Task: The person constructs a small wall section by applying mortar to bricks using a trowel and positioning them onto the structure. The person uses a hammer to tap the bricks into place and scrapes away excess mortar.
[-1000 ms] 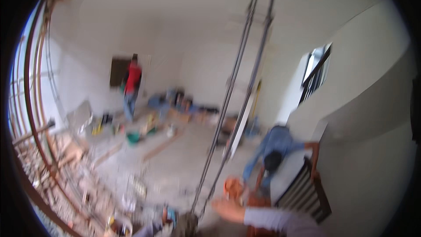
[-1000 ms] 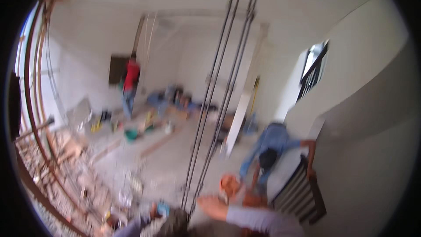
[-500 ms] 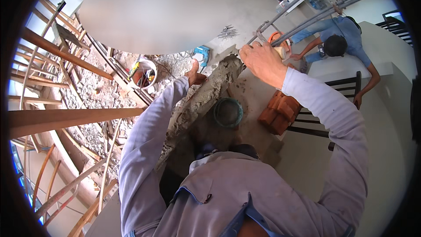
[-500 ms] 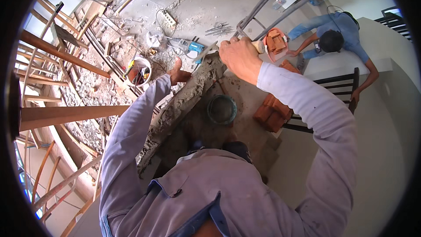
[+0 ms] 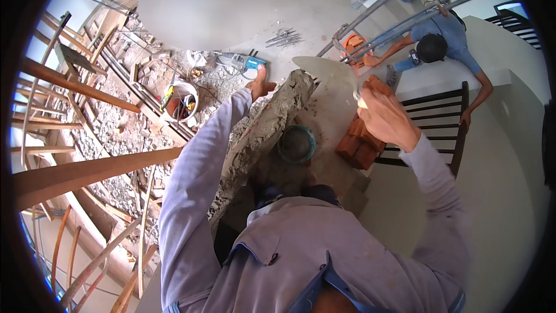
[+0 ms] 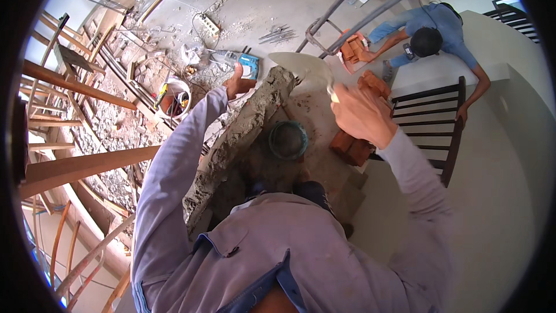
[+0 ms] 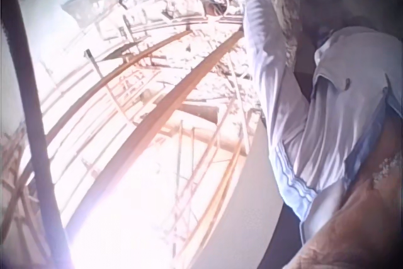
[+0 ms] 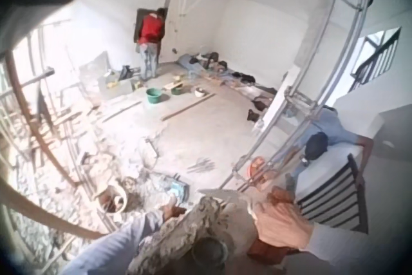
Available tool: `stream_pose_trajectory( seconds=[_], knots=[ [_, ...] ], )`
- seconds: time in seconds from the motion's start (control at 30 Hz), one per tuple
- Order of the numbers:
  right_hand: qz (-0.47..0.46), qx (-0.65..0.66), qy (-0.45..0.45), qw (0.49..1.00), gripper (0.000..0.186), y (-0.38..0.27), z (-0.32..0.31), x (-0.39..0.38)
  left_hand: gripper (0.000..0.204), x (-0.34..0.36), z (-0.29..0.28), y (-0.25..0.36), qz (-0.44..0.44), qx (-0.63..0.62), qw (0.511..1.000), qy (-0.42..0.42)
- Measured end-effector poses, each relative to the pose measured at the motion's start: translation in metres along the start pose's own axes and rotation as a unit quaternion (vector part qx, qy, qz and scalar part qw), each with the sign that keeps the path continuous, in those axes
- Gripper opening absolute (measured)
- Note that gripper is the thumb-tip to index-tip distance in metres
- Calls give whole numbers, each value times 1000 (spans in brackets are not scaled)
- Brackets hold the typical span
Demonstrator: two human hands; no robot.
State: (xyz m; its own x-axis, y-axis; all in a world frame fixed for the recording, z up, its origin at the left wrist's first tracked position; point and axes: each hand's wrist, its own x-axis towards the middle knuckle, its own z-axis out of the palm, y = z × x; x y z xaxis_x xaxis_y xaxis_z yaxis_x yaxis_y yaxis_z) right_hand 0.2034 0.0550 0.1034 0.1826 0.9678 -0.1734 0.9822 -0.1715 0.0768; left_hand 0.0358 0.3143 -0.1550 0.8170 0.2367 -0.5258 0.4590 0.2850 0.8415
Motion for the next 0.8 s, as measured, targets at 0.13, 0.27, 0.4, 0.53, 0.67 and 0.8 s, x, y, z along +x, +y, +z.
stream_pose_trajectory(
  seconds=[0.13,0.27,0.4,0.53,0.67,0.8],
  knots=[
    [277,671,-111,679,23,3,105,-50,119,21,3,51,37,41,998,-27],
    [270,843,-54,462,32,-70,204,-64,110,29,24,111,119,57,991,8],
    [269,887,-22,375,36,-105,218,-66,79,0,49,172,306,139,939,72],
    [246,894,-15,375,37,-131,209,-63,68,-16,69,210,370,143,915,74],
    [250,810,-46,529,39,-116,189,-93,64,-17,69,221,382,191,902,65],
    [174,601,-58,778,41,-78,118,-80,64,10,55,221,422,236,874,46]
  ],
)
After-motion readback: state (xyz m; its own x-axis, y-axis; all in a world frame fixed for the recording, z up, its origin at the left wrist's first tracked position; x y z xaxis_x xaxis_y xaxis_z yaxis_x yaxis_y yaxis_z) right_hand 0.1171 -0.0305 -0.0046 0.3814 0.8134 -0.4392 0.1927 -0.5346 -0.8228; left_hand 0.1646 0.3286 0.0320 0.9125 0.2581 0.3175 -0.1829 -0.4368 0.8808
